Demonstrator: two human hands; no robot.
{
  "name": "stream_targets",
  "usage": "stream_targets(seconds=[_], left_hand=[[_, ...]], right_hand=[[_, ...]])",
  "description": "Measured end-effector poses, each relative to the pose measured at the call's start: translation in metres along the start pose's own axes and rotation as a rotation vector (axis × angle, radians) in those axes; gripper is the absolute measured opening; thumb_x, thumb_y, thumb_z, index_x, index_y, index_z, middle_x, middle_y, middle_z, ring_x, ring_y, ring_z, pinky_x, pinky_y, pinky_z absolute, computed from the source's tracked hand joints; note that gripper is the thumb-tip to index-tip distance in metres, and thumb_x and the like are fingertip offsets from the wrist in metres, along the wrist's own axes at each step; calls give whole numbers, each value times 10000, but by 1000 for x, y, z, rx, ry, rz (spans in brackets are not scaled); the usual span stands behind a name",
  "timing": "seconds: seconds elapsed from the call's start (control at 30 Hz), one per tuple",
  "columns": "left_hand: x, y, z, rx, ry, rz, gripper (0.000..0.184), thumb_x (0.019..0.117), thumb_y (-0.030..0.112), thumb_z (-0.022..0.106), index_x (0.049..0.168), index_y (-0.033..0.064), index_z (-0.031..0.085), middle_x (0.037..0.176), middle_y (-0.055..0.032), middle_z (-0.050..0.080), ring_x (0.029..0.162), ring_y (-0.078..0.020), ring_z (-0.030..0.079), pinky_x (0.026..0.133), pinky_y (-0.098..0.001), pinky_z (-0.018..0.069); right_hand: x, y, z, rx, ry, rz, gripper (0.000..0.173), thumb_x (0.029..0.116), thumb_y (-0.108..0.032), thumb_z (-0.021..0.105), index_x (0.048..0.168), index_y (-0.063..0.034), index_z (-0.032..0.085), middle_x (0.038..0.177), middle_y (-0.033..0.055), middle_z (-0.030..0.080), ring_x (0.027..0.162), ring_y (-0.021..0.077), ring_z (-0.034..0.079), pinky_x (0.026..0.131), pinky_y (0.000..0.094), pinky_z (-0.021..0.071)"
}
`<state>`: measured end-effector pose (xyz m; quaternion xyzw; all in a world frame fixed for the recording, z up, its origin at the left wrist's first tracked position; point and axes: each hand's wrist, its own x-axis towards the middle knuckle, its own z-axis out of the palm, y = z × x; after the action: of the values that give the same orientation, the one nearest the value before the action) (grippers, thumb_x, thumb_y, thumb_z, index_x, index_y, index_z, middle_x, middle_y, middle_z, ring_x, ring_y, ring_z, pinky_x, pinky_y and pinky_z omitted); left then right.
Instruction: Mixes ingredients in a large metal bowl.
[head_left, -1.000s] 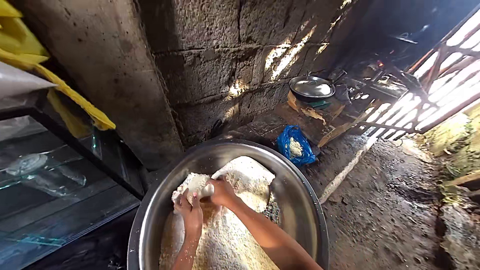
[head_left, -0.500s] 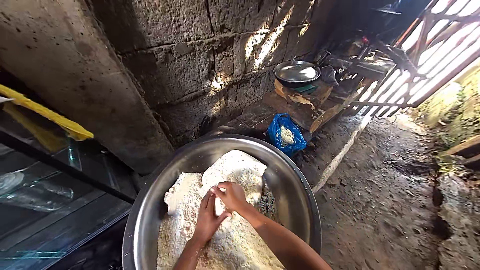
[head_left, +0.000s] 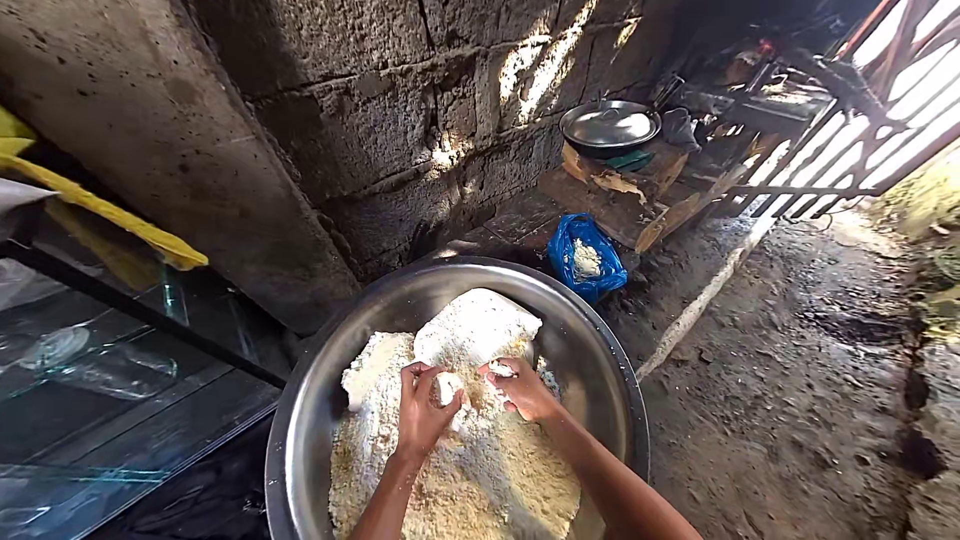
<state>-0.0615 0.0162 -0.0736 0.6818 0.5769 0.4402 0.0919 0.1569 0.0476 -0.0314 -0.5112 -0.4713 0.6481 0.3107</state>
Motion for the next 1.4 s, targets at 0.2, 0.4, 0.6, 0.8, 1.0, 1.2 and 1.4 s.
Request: stream_targets(seconds=[0.2,0.4,0.6,0.8,1.0,1.2,1.4], left_hand=[[13,8,-21,-9,101,-133,516,771,375,802,1155,44,704,1260,-206,504,1038,-240,568,851,-320,520],[18,-5,-41,-166,67,-283,436,850,334,753,1190,70,682,1278,-188,492,960,-168,547,747,-275,483],[28,11,-48,-777,184,-633,281,1022,194,523,1233,27,605,1057,-94,624,799,-149,650,661,-330,583],[36,27,-62,-1494,246,-1045,538,1086,482,228,1326,78,491,1173,-210,656,1043,-383,680,824,-583,578],[29,18,-64,-1810,125,-1031,995,878,891,165,1482,142,417,1437,-281,519,1264,-526,540,894,-720,501],[28,13,-57,-1822,288,-1037,805,1009,712,170,1432,75,422,1365,-267,562,1229,-440,587,945,-623,522],[32,17,-66,-1665,255,-1002,819,1001,738,143,1463,127,432,1335,-261,586,1174,-456,614,901,-658,523]], right_hand=[[-2,-4,19,-170,217,33,494,1057,-467,525,1101,4,669,799,85,589,581,143,496,557,337,452],[-1,4,-5,208,-195,-119,392,999,-8,523,1388,-45,562,1094,106,669,806,183,673,698,356,604],[-6,-6,14,-15,7,-136,221,1010,-151,635,1213,-69,668,744,24,622,463,59,470,404,211,387],[-10,-14,17,313,84,76,737,1066,-629,178,953,-39,606,698,82,596,578,219,596,564,417,560],[-7,-7,1,434,-184,-57,320,994,88,430,1234,27,633,1195,151,689,963,209,702,848,361,603],[-13,-15,11,279,-1,-26,245,1040,-71,557,1264,-46,652,803,41,649,455,23,415,381,169,316],[-8,-8,4,180,-40,7,353,1101,-355,458,909,-94,597,676,-35,523,509,64,451,511,230,454]])
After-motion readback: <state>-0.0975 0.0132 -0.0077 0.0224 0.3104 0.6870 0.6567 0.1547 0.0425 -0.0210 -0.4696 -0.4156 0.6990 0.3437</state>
